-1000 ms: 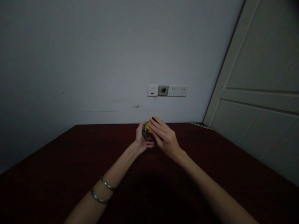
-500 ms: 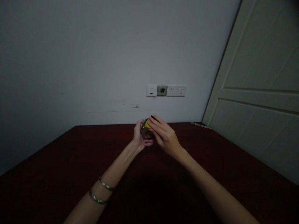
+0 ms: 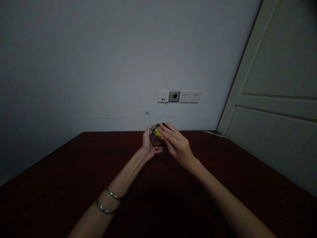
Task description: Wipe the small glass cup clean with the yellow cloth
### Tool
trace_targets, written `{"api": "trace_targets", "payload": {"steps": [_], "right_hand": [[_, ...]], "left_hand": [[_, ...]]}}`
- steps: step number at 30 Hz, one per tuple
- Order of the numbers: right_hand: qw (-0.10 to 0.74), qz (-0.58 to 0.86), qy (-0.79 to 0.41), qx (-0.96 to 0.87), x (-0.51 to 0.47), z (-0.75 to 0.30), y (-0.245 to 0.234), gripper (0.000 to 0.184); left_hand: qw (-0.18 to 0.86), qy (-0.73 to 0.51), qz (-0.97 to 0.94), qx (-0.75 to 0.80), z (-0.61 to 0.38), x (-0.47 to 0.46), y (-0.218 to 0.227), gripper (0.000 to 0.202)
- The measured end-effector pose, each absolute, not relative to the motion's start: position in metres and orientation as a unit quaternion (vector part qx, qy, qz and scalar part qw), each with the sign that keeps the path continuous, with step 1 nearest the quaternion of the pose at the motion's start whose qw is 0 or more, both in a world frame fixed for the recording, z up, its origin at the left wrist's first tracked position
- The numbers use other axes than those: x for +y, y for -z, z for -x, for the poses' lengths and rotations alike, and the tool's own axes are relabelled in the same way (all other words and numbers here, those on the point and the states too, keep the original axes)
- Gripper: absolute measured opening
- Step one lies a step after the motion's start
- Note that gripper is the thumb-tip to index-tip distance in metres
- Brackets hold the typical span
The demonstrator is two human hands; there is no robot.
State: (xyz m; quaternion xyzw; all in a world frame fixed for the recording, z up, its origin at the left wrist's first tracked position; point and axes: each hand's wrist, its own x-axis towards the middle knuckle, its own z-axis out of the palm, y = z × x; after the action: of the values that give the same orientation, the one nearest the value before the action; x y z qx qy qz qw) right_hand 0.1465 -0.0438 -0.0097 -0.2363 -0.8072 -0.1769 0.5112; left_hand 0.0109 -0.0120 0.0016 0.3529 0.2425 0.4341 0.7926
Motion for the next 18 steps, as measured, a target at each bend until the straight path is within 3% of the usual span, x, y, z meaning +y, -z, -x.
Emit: {"api": "trace_targets", "payload": {"steps": [11,18], "right_hand": [[0.476,0.225,0.192,-0.828,-0.058,-0.135,0.012,0.042],[0.527,0.241,0.187,-0.793,-0.05,-0.145,0.01,0.043]], "left_hand": [[0.768,-0.497,-0.325,0.238,-0.008,-0.009,-0.003,0.045],[0.793,-0.443,-0.363,0.206,-0.005,-0.008,0.0,0.052]]}}
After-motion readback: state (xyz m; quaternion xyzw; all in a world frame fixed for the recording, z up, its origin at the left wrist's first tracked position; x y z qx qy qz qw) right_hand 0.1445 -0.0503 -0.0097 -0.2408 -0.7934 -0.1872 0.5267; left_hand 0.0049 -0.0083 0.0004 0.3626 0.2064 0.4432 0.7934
